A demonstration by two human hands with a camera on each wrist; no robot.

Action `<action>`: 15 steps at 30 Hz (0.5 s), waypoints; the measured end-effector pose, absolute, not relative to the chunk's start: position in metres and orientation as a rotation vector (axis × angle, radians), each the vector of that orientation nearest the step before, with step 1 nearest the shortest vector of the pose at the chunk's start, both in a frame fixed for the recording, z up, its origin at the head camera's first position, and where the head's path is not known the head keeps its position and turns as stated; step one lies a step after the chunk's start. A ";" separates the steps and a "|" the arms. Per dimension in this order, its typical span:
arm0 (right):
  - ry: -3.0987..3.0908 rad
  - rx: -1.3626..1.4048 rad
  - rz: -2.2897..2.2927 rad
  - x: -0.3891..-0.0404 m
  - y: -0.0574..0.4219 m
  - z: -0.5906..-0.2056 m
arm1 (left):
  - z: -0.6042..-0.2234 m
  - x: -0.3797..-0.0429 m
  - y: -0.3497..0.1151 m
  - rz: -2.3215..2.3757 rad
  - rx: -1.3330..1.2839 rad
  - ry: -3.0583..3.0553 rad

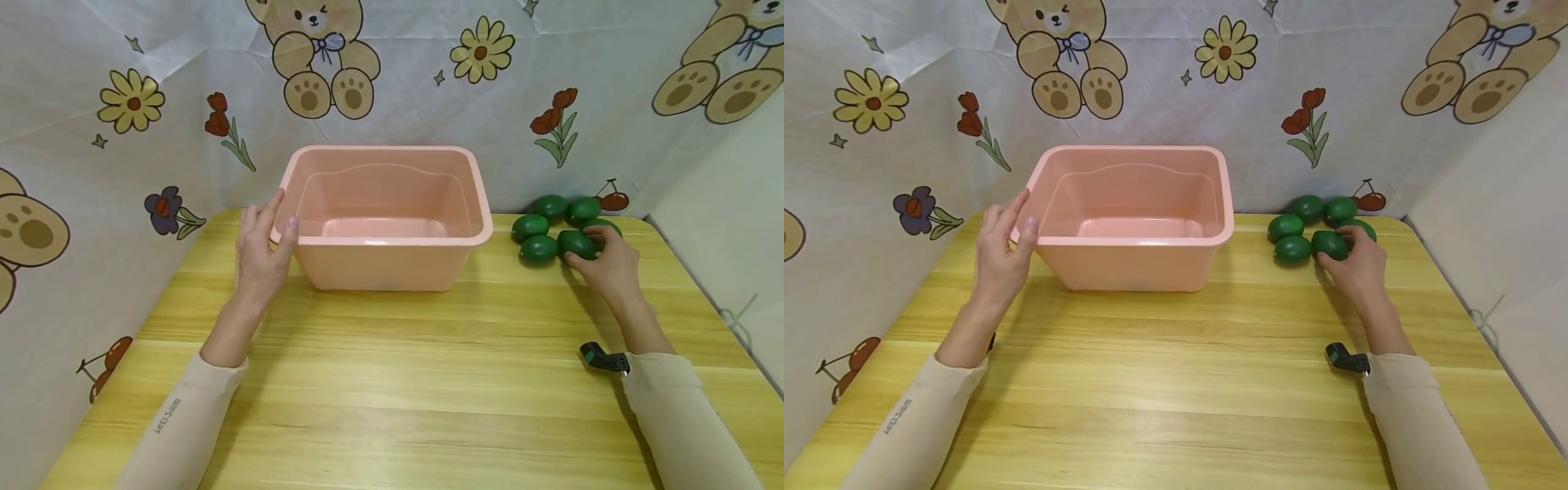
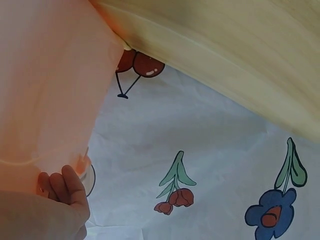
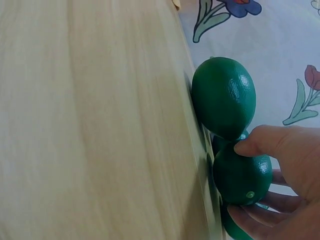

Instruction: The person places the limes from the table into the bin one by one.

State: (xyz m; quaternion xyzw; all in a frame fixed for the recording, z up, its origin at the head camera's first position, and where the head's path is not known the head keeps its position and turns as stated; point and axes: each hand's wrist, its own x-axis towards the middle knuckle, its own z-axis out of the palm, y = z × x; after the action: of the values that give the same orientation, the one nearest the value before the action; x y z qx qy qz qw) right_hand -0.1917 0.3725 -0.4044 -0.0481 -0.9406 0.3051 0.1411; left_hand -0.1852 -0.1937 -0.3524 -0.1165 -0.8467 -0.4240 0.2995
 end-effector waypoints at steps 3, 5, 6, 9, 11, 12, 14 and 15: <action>-2.680 -0.155 0.884 -0.191 0.369 -0.401 | -0.351 -0.185 -0.194 -1.114 -0.332 -2.251; -2.643 -0.167 0.885 -0.191 0.366 -0.396 | -0.350 -0.185 -0.194 -1.100 -0.348 -2.252; -2.623 -0.171 0.881 -0.190 0.364 -0.393 | -0.350 -0.185 -0.194 -1.094 -0.355 -2.253; -2.551 -0.159 0.876 -0.190 0.356 -0.385 | -0.348 -0.185 -0.194 -1.076 -0.368 -2.249; -2.507 -0.144 0.873 -0.188 0.350 -0.380 | -0.347 -0.185 -0.195 -1.062 -0.375 -2.245; -2.486 -0.137 0.869 -0.188 0.347 -0.377 | -0.347 -0.185 -0.195 -1.054 -0.377 -2.242; -2.449 -0.118 0.867 -0.186 0.339 -0.370 | -0.345 -0.185 -0.195 -1.039 -0.386 -2.233; -2.435 -0.110 0.864 -0.185 0.334 -0.366 | -0.345 -0.185 -0.195 -1.033 -0.388 -2.230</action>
State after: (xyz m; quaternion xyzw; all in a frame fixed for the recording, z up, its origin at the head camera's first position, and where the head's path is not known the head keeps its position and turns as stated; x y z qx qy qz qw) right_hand -0.1847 0.3341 -0.3664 -0.0409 -0.9054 0.3214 0.2743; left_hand -0.1850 -0.1948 -0.3447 -0.1479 -0.8488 -0.3934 0.3209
